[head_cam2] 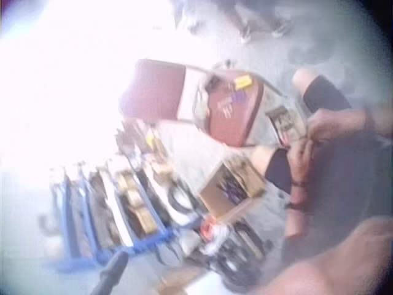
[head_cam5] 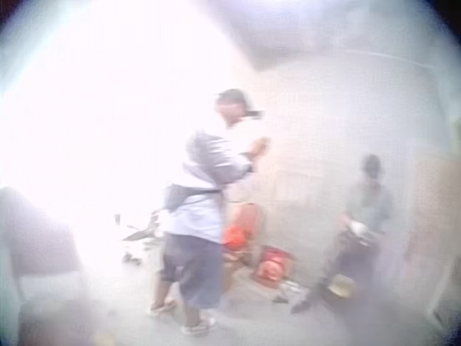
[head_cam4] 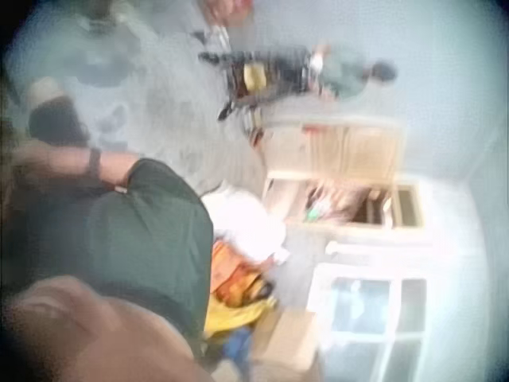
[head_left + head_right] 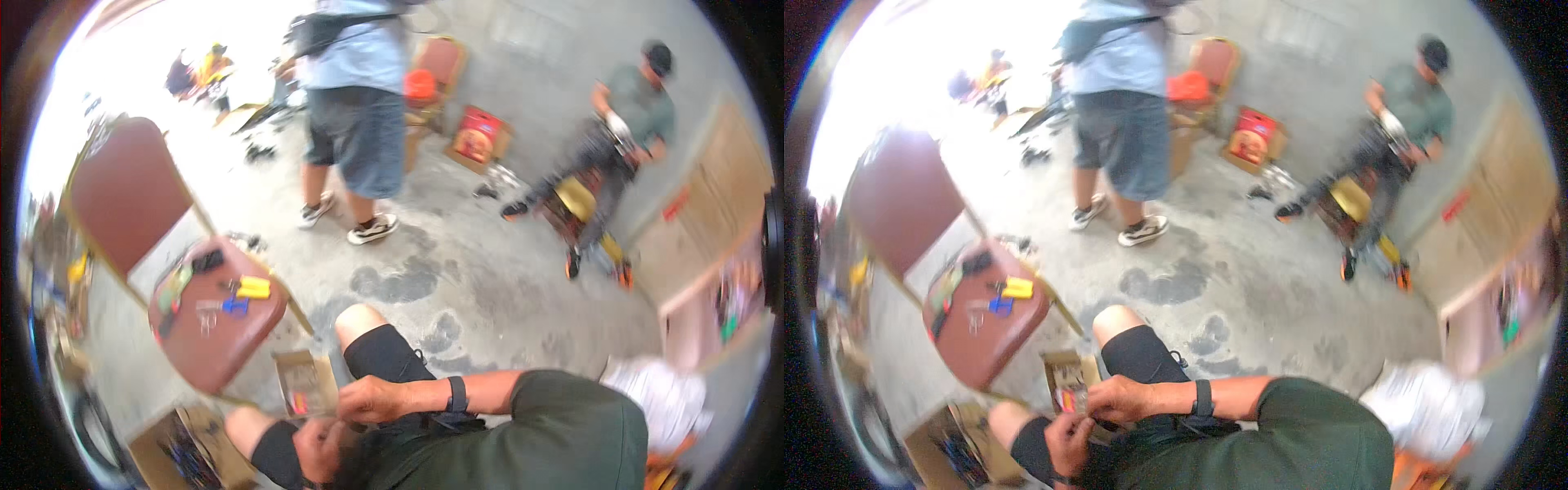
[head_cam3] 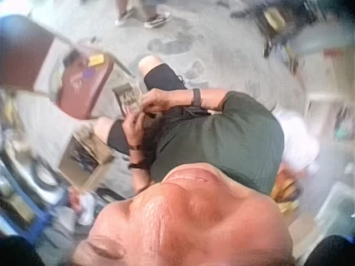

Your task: Repairing or splicing electrical wires using electrical tape and wire strippers.

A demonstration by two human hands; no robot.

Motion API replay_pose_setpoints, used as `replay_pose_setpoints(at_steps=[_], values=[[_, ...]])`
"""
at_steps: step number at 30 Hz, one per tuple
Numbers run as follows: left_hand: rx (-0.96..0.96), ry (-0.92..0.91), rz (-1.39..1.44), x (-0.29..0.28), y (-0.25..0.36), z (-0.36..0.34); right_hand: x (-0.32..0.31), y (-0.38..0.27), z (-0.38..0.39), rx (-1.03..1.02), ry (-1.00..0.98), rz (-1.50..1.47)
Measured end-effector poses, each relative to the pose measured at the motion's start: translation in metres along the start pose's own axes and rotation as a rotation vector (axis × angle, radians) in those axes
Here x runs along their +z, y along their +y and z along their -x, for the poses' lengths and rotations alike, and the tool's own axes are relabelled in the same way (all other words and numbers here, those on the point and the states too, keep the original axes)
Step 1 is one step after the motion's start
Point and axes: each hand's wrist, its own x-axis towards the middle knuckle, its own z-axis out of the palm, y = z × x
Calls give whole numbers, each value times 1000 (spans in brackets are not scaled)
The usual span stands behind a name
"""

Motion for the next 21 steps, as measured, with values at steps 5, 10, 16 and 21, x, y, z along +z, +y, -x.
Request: replay_pose_setpoints(at_steps=[5, 10, 16, 21], values=[[-142, -82, 213, 4, 21, 1, -1, -6, 10, -73, 53, 130], [-59, -39, 248, 5, 10, 0, 3, -7, 8, -110, 83, 213], [-121, -90, 206, -3, 1, 9, 16, -11, 10, -98, 80, 296], [-145, 104, 163, 12, -15, 15, 17, -9, 16, -30, 45, 215]])
